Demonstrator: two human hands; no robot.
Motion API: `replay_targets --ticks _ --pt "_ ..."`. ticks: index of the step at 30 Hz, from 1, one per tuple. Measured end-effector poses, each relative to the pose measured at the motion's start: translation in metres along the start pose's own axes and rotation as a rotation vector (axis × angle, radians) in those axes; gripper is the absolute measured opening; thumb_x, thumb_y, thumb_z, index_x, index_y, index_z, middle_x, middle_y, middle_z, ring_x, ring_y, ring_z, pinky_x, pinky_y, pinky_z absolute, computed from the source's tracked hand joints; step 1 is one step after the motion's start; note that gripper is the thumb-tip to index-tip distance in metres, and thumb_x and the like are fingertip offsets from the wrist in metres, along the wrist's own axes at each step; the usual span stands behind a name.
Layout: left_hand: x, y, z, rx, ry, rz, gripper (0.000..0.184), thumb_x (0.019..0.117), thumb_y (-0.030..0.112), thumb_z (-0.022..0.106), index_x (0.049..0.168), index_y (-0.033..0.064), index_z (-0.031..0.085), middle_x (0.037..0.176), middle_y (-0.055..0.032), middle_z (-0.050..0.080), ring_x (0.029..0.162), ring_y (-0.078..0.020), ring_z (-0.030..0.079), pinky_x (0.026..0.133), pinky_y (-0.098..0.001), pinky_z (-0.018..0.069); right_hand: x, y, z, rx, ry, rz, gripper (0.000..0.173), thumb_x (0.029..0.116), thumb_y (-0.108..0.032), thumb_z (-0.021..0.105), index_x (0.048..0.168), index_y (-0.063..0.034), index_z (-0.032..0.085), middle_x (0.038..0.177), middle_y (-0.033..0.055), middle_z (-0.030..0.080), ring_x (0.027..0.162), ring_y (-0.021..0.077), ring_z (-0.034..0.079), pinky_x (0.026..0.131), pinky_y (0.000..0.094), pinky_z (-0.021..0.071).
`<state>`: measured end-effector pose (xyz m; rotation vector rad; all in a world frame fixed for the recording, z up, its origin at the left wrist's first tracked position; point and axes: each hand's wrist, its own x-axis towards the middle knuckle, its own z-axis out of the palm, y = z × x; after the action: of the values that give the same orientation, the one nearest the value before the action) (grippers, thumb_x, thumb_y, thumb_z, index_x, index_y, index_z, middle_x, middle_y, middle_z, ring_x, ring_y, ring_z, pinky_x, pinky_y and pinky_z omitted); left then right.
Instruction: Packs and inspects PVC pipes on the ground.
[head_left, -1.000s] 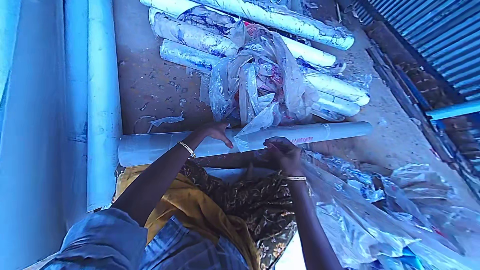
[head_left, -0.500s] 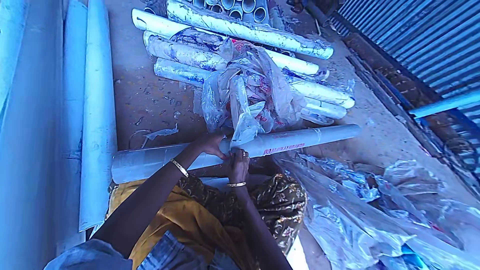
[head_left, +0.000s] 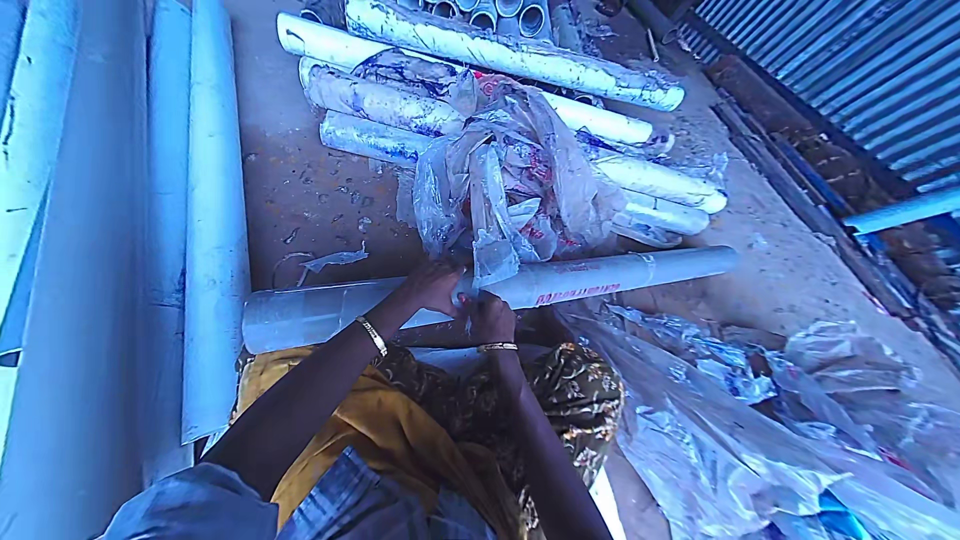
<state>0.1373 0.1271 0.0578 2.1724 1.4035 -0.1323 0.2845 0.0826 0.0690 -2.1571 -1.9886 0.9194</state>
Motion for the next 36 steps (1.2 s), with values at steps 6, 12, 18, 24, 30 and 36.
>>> replay_targets --ticks 6,12,18,24,30,36 --pt "0.0 0.031 0.001 -0.006 -0.037 -0.268 0.094 0.0797 0.054 0.084 0.145 -0.0019 0.047 0.133 -0.0252 0.061 0.128 -0.0414 0.057 0.105 -0.0593 0.0432 0.028 0.03 -0.017 0.083 -0.123 -0.341 0.036 0.1072 -0.02 0.053 0.112 0.0118 0.067 0.105 0.0281 0.069 0.099 0.0369 0.067 0.096 0.0506 0.0487" --pt "0.013 0.015 -0.002 -0.028 -0.066 -0.275 0.094 0.0791 0.059 0.083 0.143 -0.001 0.049 0.126 -0.0241 0.065 0.121 -0.0403 0.061 0.101 -0.0603 0.0458 0.036 0.108 -0.084 0.195 -0.087 -0.325 0.03 0.105 -0.014 0.055 0.08 0.0032 0.058 0.063 0.0005 0.053 0.057 0.0052 0.054 0.063 0.0252 0.0489" --pt "0.016 0.013 -0.002 -0.03 -0.076 -0.272 0.094 0.0788 0.059 0.082 0.142 -0.0011 0.049 0.124 -0.0243 0.065 0.12 -0.0405 0.062 0.1 -0.0605 0.0463 0.044 0.154 -0.119 0.273 -0.066 -0.283 0.027 0.1024 -0.008 0.058 0.077 -0.0011 0.055 0.061 -0.0068 0.048 0.055 -0.0019 0.051 0.059 0.0178 0.0477" --pt "0.016 0.014 -0.001 -0.043 -0.064 -0.265 0.094 0.0781 0.06 0.083 0.141 -0.0017 0.05 0.123 -0.0241 0.065 0.118 -0.0403 0.062 0.099 -0.0602 0.0467 0.048 0.182 -0.154 0.216 -0.025 -0.248 0.023 0.102 -0.006 0.057 0.079 -0.0026 0.058 0.062 -0.0086 0.055 0.056 -0.0032 0.056 0.059 0.0162 0.0495" --pt "0.016 0.012 -0.001 -0.056 -0.041 -0.254 0.094 0.0787 0.059 0.083 0.142 -0.002 0.05 0.126 -0.0249 0.064 0.122 -0.0406 0.06 0.103 -0.0605 0.0442 0.072 0.195 -0.169 0.132 0.105 -0.117 0.025 0.1034 -0.009 0.058 0.084 0.006 0.059 0.067 -0.0004 0.054 0.059 0.001 0.053 0.063 0.0205 0.0476" --pt "0.049 -0.031 -0.014 -0.296 -0.168 -0.16 0.094 0.0813 0.055 0.083 0.145 -0.004 0.049 0.137 -0.0278 0.059 0.13 -0.0416 0.055 0.108 -0.0634 0.0402 0.08 0.174 -0.163 0.903 0.506 0.162 0.026 0.1112 -0.021 0.046 0.11 0.0026 0.055 0.08 0.0078 0.063 0.064 0.0143 0.069 0.063 0.0294 0.0619"
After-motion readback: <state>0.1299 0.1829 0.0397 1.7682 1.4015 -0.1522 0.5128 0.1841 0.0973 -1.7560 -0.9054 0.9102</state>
